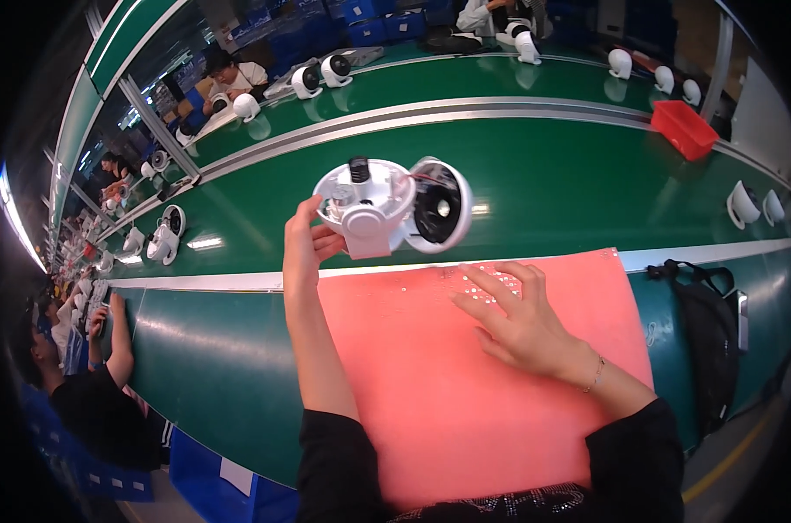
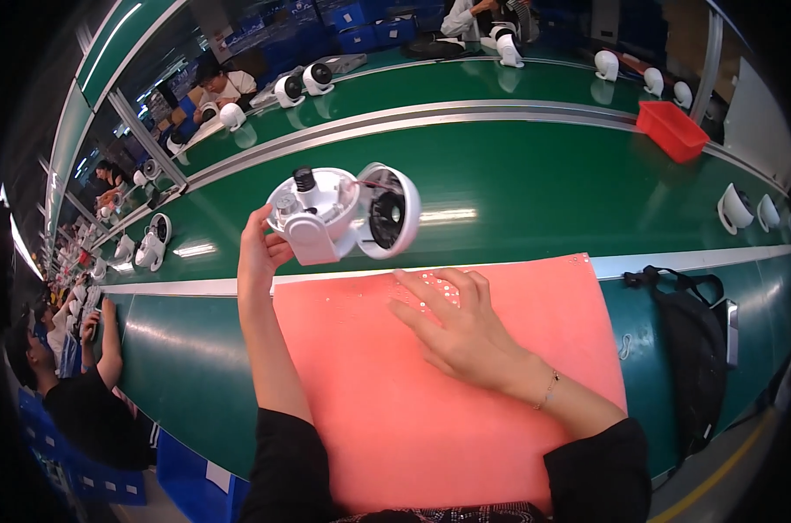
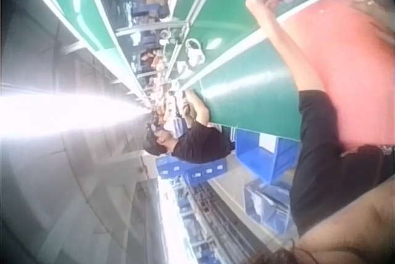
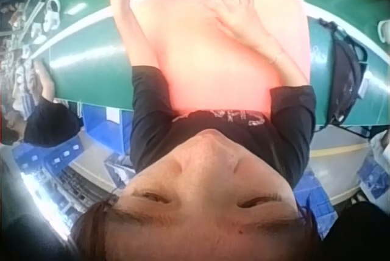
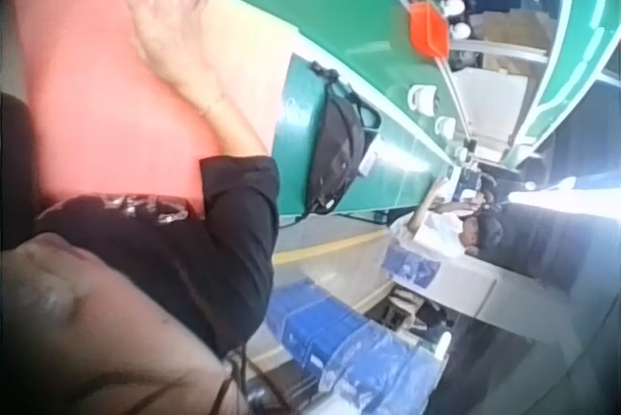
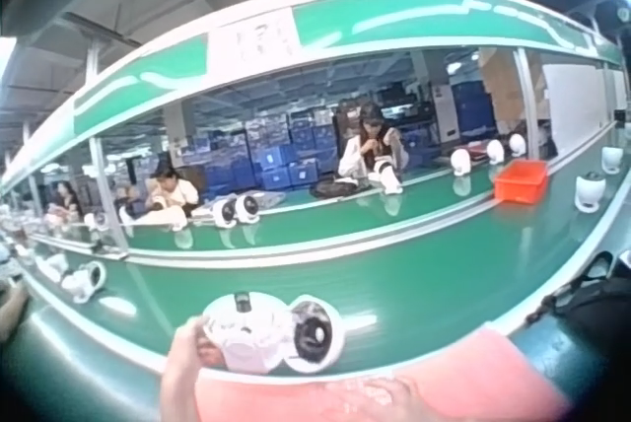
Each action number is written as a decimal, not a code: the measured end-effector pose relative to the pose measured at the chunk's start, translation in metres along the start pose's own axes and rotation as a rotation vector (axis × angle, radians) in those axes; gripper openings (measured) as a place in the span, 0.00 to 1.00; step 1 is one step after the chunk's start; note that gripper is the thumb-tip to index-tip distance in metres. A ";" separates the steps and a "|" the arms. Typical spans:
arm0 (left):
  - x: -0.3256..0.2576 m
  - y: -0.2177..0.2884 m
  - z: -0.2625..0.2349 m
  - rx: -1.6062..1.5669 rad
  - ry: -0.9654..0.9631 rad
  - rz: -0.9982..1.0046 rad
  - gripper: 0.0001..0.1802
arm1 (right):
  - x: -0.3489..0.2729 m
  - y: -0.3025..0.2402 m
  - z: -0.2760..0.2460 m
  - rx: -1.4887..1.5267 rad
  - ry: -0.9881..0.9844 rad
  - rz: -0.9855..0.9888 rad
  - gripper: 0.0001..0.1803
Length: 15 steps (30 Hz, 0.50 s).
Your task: Assembling components of dome-shaped security cameras on a factory production line.
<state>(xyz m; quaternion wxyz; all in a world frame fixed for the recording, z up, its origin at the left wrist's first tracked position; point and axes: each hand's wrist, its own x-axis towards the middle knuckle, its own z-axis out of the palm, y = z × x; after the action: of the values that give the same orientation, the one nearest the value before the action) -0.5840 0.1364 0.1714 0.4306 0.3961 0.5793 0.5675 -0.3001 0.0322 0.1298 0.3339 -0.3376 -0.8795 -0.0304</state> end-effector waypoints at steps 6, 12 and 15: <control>-0.023 0.008 0.028 0.090 -0.277 -0.012 0.24 | -0.011 -0.006 -0.032 -0.226 -0.144 -0.041 0.31; -0.021 0.005 0.013 -0.050 -0.386 0.033 0.17 | -0.013 -0.009 -0.064 -0.191 0.015 -0.168 0.23; -0.006 -0.014 0.004 -0.098 -0.767 0.049 0.16 | -0.012 -0.018 -0.079 0.133 0.030 -0.166 0.20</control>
<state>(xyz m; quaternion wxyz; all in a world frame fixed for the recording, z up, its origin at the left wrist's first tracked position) -0.5778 0.1316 0.1581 0.6208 0.5723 0.3387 0.4151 -0.2596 -0.0102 0.1873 0.3650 -0.2403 -0.8995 -0.0044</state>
